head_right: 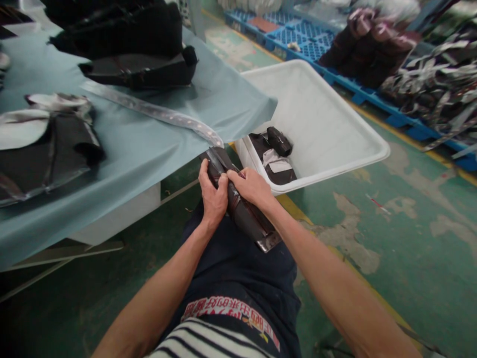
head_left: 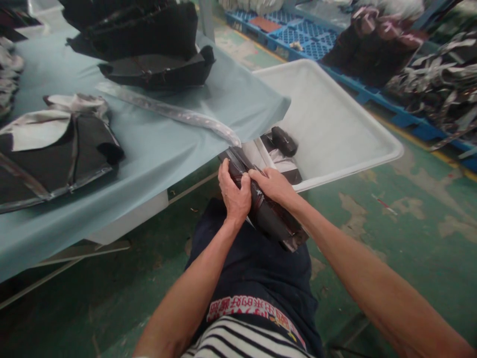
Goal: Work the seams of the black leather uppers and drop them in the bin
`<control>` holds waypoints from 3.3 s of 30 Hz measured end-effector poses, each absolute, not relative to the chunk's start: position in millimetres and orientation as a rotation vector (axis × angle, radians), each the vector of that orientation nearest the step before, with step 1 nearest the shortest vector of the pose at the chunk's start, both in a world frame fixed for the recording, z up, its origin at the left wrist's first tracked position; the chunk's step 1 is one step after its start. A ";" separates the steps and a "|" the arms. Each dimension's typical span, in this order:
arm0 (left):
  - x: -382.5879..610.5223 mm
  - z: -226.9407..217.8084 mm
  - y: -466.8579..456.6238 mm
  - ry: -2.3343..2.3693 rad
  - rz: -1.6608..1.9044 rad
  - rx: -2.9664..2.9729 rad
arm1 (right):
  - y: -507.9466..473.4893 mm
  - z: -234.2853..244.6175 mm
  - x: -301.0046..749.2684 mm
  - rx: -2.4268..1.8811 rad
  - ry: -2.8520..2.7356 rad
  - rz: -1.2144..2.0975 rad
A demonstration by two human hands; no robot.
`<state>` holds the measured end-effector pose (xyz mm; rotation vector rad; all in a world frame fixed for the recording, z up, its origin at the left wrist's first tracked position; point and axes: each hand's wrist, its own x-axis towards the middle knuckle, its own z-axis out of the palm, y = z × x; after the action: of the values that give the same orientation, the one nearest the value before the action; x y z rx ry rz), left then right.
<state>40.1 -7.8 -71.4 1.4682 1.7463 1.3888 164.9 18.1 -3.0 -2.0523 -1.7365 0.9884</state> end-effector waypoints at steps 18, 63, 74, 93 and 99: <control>10.4 -24.3 13.0 2.054 0.965 1.784 | 12.6 5.7 157.2 -2.121 -1.662 0.847; 28.1 -8.4 23.5 2.254 0.752 1.823 | 13.0 -8.3 164.6 -1.830 -1.705 0.864; 17.0 -5.6 40.2 2.258 0.755 1.833 | 10.3 -0.1 163.4 -1.878 -1.748 0.847; 5.6 -31.8 35.3 2.009 0.990 1.877 | 31.7 7.4 149.7 -1.963 -1.877 0.696; 7.7 -33.1 35.7 2.011 1.035 1.844 | 29.7 3.1 145.3 -2.023 -1.791 0.710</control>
<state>7.7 35.7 -33.1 1.8436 2.0112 1.0348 145.3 29.7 3.1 -2.0231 -1.7906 0.7096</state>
